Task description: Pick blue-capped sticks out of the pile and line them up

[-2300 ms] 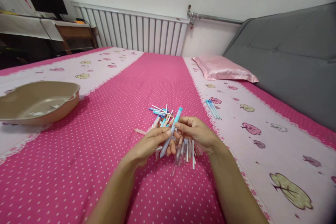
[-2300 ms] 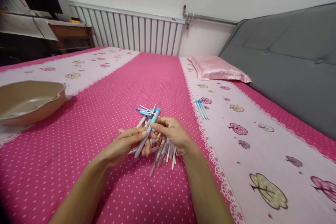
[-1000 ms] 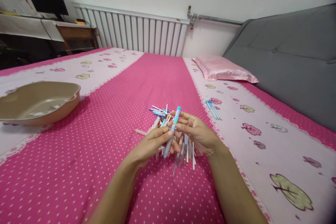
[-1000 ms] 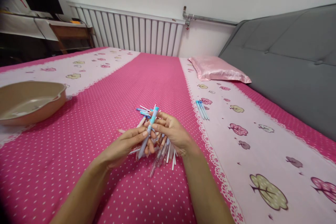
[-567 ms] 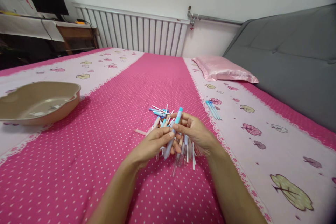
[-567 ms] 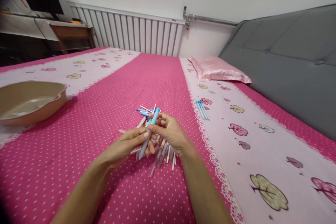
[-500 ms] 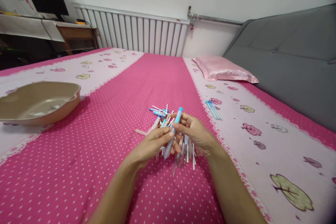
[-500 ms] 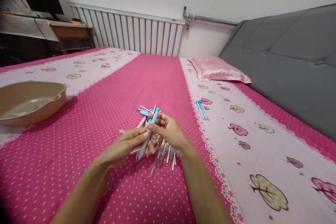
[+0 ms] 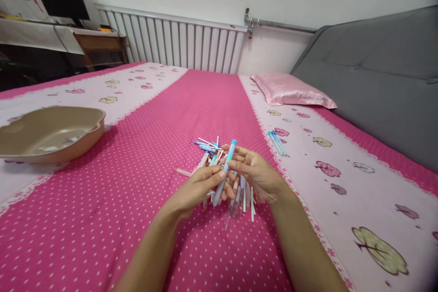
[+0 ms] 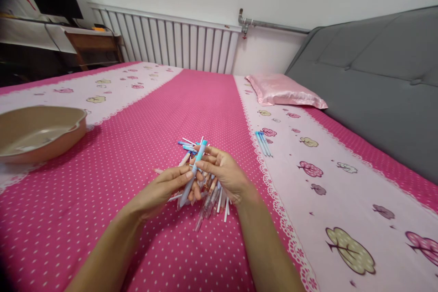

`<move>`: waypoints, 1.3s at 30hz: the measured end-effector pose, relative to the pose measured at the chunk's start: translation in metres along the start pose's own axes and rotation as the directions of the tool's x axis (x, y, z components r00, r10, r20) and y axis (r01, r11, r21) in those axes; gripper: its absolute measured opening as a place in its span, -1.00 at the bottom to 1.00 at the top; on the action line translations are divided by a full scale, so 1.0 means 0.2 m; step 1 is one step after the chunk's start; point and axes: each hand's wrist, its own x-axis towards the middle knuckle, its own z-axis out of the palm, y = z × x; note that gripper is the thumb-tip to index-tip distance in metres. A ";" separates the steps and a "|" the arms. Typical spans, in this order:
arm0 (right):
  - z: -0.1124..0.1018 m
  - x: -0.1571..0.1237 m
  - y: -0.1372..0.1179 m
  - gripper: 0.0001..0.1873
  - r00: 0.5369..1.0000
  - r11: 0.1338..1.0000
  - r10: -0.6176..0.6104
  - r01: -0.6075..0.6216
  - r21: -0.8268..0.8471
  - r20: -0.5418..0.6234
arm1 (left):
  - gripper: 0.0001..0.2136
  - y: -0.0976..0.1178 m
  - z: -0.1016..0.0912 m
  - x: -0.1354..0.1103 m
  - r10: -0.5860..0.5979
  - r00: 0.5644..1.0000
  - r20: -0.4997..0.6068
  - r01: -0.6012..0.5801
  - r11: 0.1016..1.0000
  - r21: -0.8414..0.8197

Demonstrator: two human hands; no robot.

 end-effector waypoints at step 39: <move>0.04 0.00 0.02 -0.53 0.993 0.993 -0.042 0.029 -0.114 -0.109 | -0.69 -0.03 0.03 0.05 0.078 0.981 -0.179 -0.065 0.995 0.076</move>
